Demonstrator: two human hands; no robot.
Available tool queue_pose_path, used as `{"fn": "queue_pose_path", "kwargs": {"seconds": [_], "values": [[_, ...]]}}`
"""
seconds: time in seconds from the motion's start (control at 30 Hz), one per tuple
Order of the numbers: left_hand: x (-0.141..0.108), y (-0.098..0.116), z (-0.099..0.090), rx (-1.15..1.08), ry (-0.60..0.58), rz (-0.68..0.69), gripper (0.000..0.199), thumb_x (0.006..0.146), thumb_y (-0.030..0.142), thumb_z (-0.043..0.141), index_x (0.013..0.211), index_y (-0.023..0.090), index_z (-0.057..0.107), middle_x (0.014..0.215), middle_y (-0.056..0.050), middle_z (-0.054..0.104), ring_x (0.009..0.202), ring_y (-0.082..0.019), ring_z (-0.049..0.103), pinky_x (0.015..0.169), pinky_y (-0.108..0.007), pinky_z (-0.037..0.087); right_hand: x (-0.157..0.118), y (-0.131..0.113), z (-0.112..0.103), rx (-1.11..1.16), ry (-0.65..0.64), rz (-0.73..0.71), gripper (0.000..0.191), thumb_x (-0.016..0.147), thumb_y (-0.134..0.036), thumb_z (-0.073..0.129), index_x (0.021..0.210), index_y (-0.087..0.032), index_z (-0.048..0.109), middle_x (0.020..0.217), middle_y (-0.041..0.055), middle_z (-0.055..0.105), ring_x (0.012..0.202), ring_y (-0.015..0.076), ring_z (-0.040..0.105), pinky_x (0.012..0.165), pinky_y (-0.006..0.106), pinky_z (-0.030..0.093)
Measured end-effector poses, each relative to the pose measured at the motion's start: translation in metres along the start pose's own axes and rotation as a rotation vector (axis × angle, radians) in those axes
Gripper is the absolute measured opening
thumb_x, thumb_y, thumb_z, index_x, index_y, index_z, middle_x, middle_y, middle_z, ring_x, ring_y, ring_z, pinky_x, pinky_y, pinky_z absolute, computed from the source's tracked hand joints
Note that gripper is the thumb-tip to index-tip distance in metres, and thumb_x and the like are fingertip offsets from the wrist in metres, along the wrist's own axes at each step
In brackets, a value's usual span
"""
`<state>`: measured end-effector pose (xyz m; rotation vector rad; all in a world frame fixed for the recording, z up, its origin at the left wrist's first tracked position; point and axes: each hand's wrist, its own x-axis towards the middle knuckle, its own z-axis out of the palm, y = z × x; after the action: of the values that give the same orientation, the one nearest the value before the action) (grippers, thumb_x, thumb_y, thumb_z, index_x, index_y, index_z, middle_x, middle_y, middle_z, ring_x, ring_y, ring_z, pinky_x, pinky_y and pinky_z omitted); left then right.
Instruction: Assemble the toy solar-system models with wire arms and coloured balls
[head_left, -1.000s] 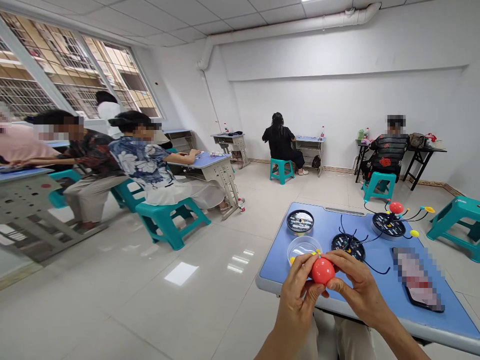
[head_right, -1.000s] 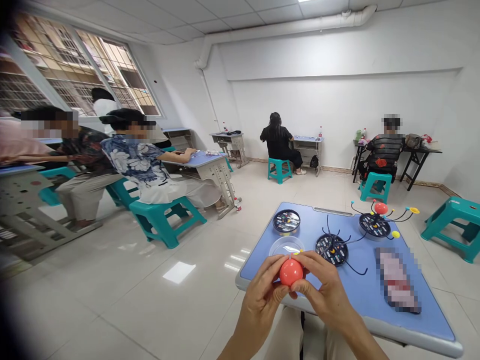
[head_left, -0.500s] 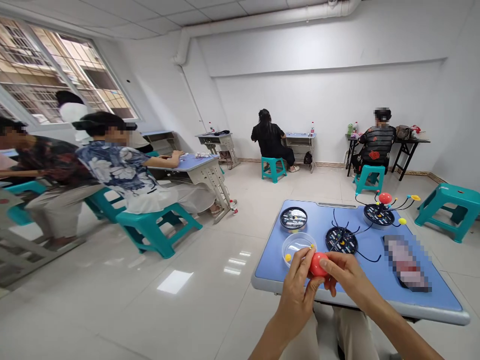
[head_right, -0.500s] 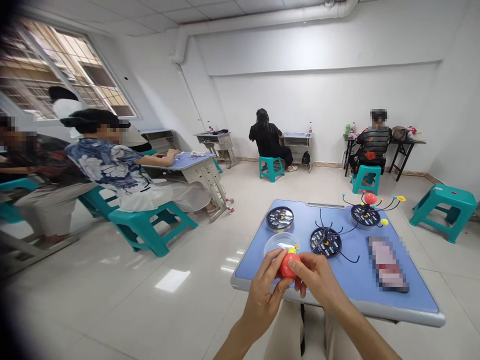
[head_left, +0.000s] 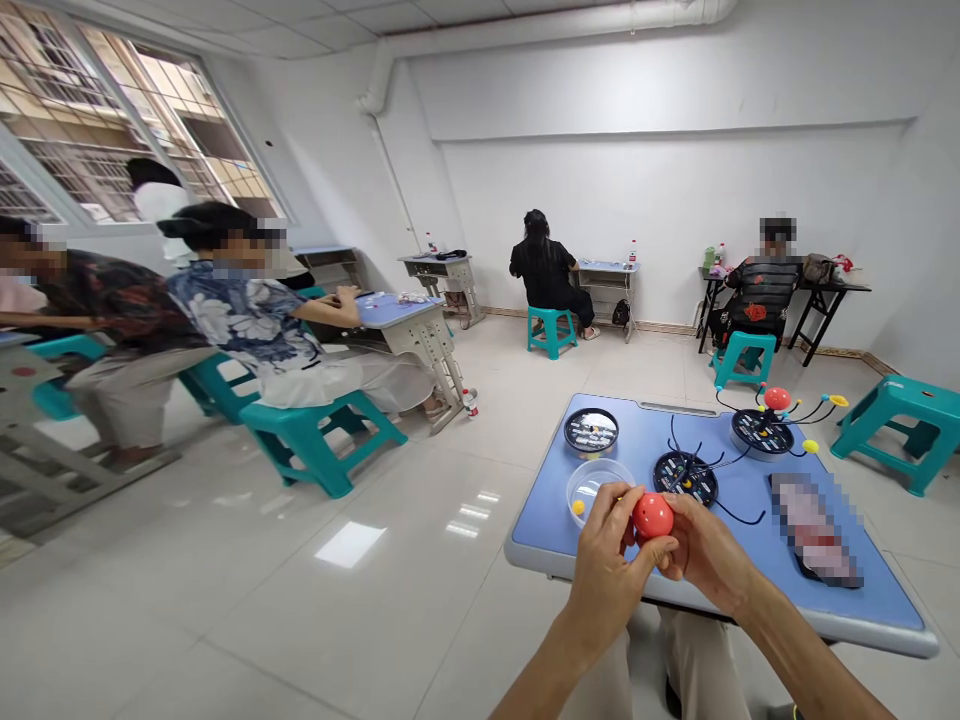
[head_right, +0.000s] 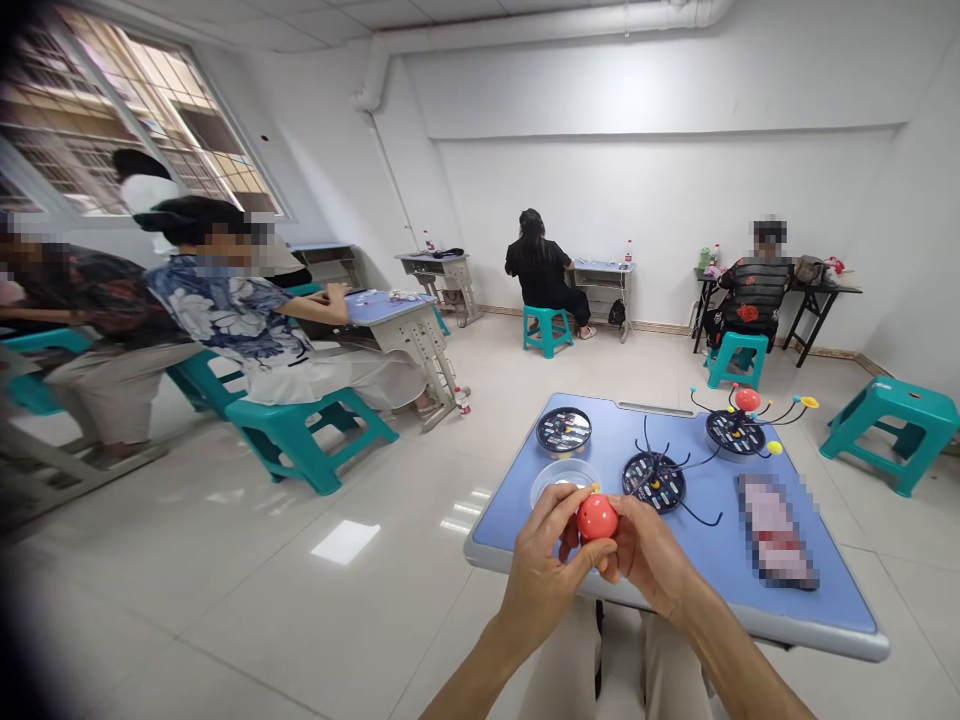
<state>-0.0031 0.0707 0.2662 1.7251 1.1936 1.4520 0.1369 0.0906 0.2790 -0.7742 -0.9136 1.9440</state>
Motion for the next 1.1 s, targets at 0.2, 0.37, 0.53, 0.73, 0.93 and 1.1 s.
{"fn": "queue_pose_path", "kwargs": {"seconds": [0.2,0.37,0.53,0.73,0.93,1.1], "values": [[0.003,-0.001,0.001,0.054,0.019,0.037,0.041,0.074,0.019,0.074,0.114,0.024,0.066,0.106,-0.007,0.061,0.087,-0.021,0.062,0.063,-0.028,0.055,0.000,-0.001,0.001,-0.062,0.030,-0.049,0.033,0.080,-0.048,0.062,0.076,-0.015,0.064,0.055,-0.0002,0.054,0.049,0.0109,0.049,0.043,0.021,0.037],[-0.001,-0.012,0.000,0.038,0.056,0.152,0.045,0.081,0.017,0.066,0.125,0.028,0.060,0.120,-0.008,0.060,0.101,-0.021,0.062,0.076,-0.032,0.058,-0.002,-0.011,0.008,-0.443,0.076,-0.239,0.029,0.082,-0.042,0.061,0.094,-0.016,0.064,0.071,0.0017,0.061,0.056,0.0119,0.049,0.049,0.024,0.040],[-0.003,-0.022,0.004,-0.090,0.034,0.109,0.050,0.086,0.016,0.060,0.133,0.031,0.054,0.132,-0.007,0.056,0.117,-0.022,0.059,0.093,-0.035,0.057,-0.003,-0.013,0.011,-1.038,0.311,-0.506,0.024,0.079,-0.025,0.060,0.102,-0.021,0.063,0.080,0.0015,0.062,0.068,0.0156,0.051,0.063,0.029,0.044],[0.006,-0.032,0.013,-0.082,0.083,0.105,0.043,0.087,0.017,0.061,0.129,0.028,0.058,0.124,-0.006,0.064,0.111,-0.021,0.064,0.091,-0.031,0.058,0.000,-0.016,0.008,-1.349,0.370,-0.608,0.026,0.080,-0.021,0.059,0.105,-0.021,0.063,0.084,0.0030,0.060,0.069,0.0169,0.051,0.064,0.030,0.043],[0.013,-0.057,0.020,0.183,0.241,0.380,0.044,0.087,0.016,0.062,0.130,0.027,0.057,0.121,-0.008,0.067,0.108,-0.020,0.066,0.087,-0.030,0.059,0.005,-0.022,0.000,-1.263,0.258,-0.541,0.007,0.086,-0.025,0.060,0.091,-0.022,0.065,0.076,-0.0002,0.060,0.066,0.0153,0.048,0.062,0.027,0.043],[0.024,-0.053,0.024,0.233,0.211,0.463,0.041,0.088,0.017,0.061,0.129,0.025,0.057,0.117,-0.008,0.067,0.105,-0.020,0.066,0.088,-0.032,0.058,0.009,-0.028,-0.007,-1.151,0.195,-0.500,0.013,0.087,-0.029,0.060,0.093,-0.020,0.066,0.079,0.0005,0.063,0.069,0.0148,0.051,0.064,0.025,0.045]]}}
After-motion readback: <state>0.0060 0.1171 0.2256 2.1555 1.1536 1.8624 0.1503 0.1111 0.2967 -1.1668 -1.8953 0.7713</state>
